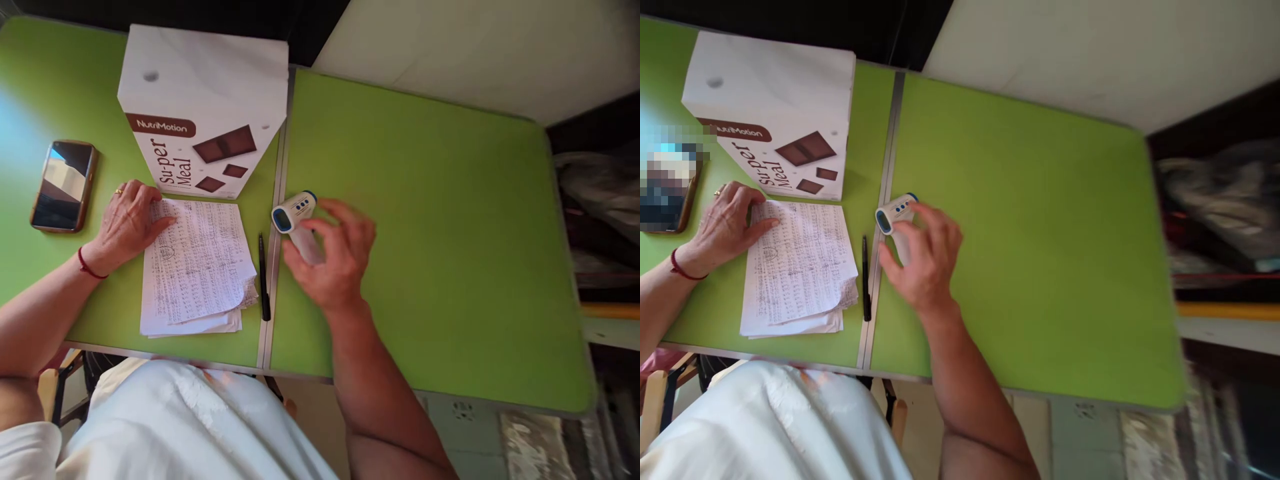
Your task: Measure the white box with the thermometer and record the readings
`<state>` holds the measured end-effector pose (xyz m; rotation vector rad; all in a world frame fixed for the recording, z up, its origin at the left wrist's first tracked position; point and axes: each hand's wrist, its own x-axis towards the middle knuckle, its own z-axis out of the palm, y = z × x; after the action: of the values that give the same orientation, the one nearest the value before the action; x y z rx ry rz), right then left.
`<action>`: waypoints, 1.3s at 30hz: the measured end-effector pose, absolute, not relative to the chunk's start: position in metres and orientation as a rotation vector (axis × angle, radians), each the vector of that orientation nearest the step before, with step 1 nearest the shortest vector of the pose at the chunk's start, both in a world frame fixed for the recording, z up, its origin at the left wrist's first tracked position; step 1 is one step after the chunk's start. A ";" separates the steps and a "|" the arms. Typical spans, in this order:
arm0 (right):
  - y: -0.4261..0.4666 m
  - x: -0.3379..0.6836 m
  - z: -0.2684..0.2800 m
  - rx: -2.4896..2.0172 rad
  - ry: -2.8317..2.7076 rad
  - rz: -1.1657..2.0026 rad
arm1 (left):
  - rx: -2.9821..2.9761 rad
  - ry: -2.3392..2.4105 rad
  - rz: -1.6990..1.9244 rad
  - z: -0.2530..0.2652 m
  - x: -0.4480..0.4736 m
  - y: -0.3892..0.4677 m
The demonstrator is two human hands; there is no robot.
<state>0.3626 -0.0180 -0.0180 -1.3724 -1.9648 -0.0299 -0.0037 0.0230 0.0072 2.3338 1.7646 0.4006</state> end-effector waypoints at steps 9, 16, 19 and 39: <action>-0.054 0.320 0.011 -0.746 -2.586 0.436 | 2.242 1.629 0.643 -0.001 -0.006 0.023; -0.060 0.316 0.015 -0.617 -2.671 0.654 | 2.206 1.609 0.698 -0.003 -0.004 0.023; -0.058 0.317 0.013 -0.583 -2.628 0.724 | 2.206 1.615 0.703 -0.004 -0.005 0.024; -0.050 0.295 0.012 -0.688 -2.714 0.772 | 2.347 1.728 0.606 -0.022 -0.007 0.045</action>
<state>0.2955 -0.0496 0.0122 -0.6877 -2.7136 0.7719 -0.0074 0.0447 -0.0216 2.3474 1.7280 0.6062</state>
